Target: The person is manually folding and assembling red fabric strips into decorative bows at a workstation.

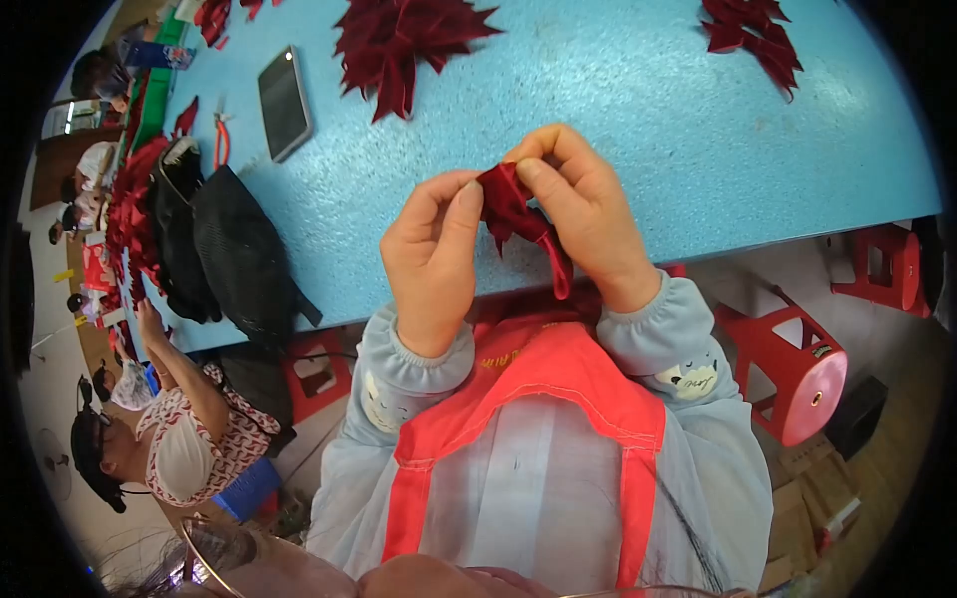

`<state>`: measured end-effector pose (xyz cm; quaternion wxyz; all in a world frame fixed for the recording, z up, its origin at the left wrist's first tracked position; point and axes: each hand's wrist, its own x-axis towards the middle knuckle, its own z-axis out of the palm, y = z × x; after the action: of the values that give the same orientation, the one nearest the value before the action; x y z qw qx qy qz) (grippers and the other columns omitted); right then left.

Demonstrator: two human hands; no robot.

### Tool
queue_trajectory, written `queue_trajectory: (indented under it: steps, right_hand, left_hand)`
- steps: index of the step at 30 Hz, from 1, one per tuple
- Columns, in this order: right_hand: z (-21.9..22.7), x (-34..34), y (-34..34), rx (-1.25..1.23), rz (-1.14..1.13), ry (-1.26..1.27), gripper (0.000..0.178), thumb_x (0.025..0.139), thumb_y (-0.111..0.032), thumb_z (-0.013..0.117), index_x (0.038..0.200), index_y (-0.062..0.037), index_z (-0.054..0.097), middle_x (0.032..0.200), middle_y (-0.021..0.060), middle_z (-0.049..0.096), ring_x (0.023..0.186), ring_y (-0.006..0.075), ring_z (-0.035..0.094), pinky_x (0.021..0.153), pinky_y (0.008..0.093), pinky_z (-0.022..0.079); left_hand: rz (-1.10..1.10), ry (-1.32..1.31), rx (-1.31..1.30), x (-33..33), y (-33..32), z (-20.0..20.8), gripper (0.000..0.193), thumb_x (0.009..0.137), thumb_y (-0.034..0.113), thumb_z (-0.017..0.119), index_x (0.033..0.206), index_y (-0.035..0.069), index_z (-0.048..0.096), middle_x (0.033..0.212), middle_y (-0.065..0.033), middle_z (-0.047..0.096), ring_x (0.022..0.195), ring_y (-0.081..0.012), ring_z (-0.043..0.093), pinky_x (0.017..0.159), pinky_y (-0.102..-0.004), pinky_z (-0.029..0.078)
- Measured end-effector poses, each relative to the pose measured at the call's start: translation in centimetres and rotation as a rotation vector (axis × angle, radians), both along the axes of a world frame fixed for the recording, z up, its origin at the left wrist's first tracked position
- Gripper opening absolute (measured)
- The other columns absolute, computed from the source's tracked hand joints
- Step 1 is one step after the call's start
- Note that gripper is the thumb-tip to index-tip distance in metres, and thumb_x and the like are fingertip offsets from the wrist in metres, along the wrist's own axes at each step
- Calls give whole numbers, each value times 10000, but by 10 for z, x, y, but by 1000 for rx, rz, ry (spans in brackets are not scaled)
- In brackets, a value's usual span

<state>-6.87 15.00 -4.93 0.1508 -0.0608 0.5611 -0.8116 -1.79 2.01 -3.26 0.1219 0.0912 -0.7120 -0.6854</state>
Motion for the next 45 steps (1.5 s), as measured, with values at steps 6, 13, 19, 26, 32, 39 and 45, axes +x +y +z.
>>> queue_trajectory:
  steps: [6, 13, 19, 26, 32, 39, 45]
  right_hand:
    - [17, -25, -3, 146, 145, -65, 78, 866, -47, 480, 936, -27, 507, 861, 16, 552, 755, 75, 504, 686, 198, 417]
    - [6, -37, -6, 104, 120, -203, 125, 822, -18, 561, 945, -8, 540, 822, -12, 557, 739, 61, 514, 674, 192, 426]
    - [10, -50, -19, 147, -28, -105, 134, 825, -8, 542, 958, -3, 531, 886, 32, 562, 789, 88, 525, 711, 217, 434]
    - [-7, -62, -9, 234, 170, 171, 144, 807, 0, 516, 951, 0, 517, 964, 129, 543, 803, 144, 509, 720, 253, 425]
    - [-16, -69, 1, 284, 168, 418, 154, 802, -22, 528, 953, 5, 524, 954, 166, 547, 778, 183, 511, 718, 282, 420]
    - [8, -69, -1, 192, 40, 97, 227, 827, -84, 546, 1022, 31, 523, 993, 182, 566, 839, 221, 553, 766, 321, 439]
    - [8, -41, -4, -49, -96, -134, 157, 830, -18, 559, 973, 29, 600, 925, 85, 623, 797, 143, 588, 686, 230, 468]
  left_hand:
    - [-2, 215, -391, -28, -19, -3, 162, 782, -12, 605, 943, 7, 605, 788, -79, 620, 655, -136, 574, 540, -258, 456]
    - [-34, 68, -49, -42, -19, -14, 215, 800, -43, 600, 1011, -31, 563, 880, -61, 604, 799, -112, 565, 733, -233, 455]
    - [-232, -223, 158, -57, -26, -17, 213, 775, -43, 607, 980, -13, 559, 896, -86, 582, 748, -133, 560, 657, -240, 449]
    - [-289, -133, 27, -64, -31, -24, 187, 727, -3, 648, 894, 29, 569, 750, -77, 562, 573, -158, 550, 516, -257, 448]
    - [-404, -352, 91, -65, -30, -11, 158, 792, -86, 575, 931, -32, 522, 862, -69, 582, 773, -99, 549, 684, -211, 440]
    - [-290, -320, 190, -66, -30, -6, 120, 793, -31, 612, 861, -5, 516, 782, -68, 577, 632, -89, 537, 556, -206, 434]
    - [45, -283, 438, -45, -27, -6, 145, 806, 46, 638, 782, 30, 496, 710, -24, 560, 547, -50, 479, 466, -184, 382]
